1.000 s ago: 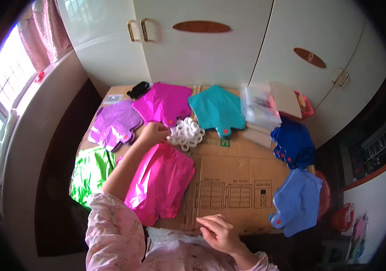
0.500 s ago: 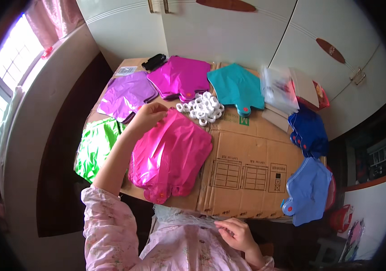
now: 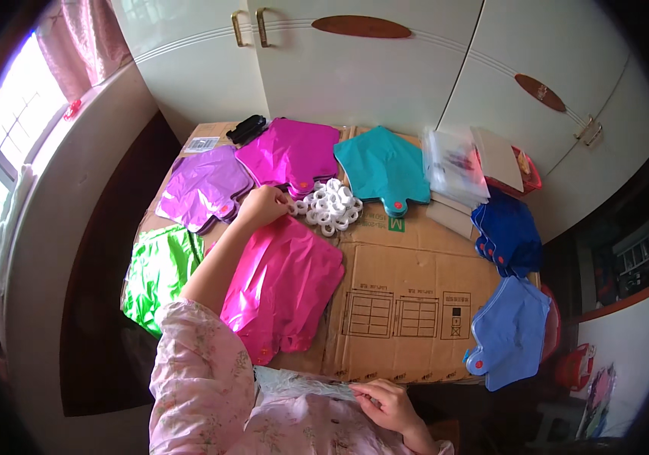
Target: Tying the stems of various colorful foil balloons using a thin string.
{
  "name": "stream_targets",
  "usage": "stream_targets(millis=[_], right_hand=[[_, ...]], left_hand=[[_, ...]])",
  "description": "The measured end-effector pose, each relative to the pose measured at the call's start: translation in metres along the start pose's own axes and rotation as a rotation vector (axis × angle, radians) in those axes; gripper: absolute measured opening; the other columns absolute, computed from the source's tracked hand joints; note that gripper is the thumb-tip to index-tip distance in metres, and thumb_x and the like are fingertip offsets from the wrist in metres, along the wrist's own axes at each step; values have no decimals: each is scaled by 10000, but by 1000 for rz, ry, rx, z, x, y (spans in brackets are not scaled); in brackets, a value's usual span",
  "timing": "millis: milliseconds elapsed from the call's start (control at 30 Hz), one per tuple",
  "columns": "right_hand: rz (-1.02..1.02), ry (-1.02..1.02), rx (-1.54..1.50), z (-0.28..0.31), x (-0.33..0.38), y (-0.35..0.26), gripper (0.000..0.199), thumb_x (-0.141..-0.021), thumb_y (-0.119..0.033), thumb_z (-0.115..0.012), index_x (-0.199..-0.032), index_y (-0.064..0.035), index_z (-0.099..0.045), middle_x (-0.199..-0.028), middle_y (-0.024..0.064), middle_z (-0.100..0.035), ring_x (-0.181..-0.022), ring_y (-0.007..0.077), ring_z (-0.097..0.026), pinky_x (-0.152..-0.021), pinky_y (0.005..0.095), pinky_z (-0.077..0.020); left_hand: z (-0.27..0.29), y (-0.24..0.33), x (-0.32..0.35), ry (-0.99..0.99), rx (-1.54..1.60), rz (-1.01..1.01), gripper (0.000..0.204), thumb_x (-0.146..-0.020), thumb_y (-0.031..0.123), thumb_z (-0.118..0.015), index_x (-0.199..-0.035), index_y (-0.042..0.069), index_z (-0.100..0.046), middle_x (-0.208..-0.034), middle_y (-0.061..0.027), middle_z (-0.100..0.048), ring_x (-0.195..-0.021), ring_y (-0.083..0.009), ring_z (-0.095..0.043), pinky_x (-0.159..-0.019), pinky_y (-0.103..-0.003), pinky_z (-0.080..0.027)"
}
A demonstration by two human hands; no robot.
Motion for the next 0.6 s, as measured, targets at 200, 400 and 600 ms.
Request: stream_targets(millis=[200,400,600], right_hand=[[-10,6,-13,0,2,5,213,-797,-95,-622,-1005,-58,-642,-814,86,-641,-732,233,-621,-651,316,-501],[-4,1,-27,0,1,2,232,-798,-95,-620,-1027,-62,-637,-819,80,-639,-743,227,-619,-658,319,-501],[-20,-15,-22,2,4,4,244,-804,-96,-611,-1046,-66,-632,-825,75,-636,-754,227,-618,-670,317,-501]], left_hand=[[15,10,4,66,71,-17,231,-669,239,-633,-805,62,-692,-780,-145,-663,-741,-288,-646,-693,-371,-507],[7,11,-5,-96,-50,-41,265,-648,272,-650,-840,98,-705,-779,-126,-667,-737,-269,-646,-700,-360,-504],[6,16,-3,-112,18,-12,270,-632,271,-674,-842,104,-707,-756,-117,-667,-697,-238,-643,-669,-338,-500]])
Point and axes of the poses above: each hand's wrist, its own x-axis away from the middle knuckle, its own z-axis out of the back of the hand, y = z × x, the point moved 3 cm from there along -x, towards the middle knuckle
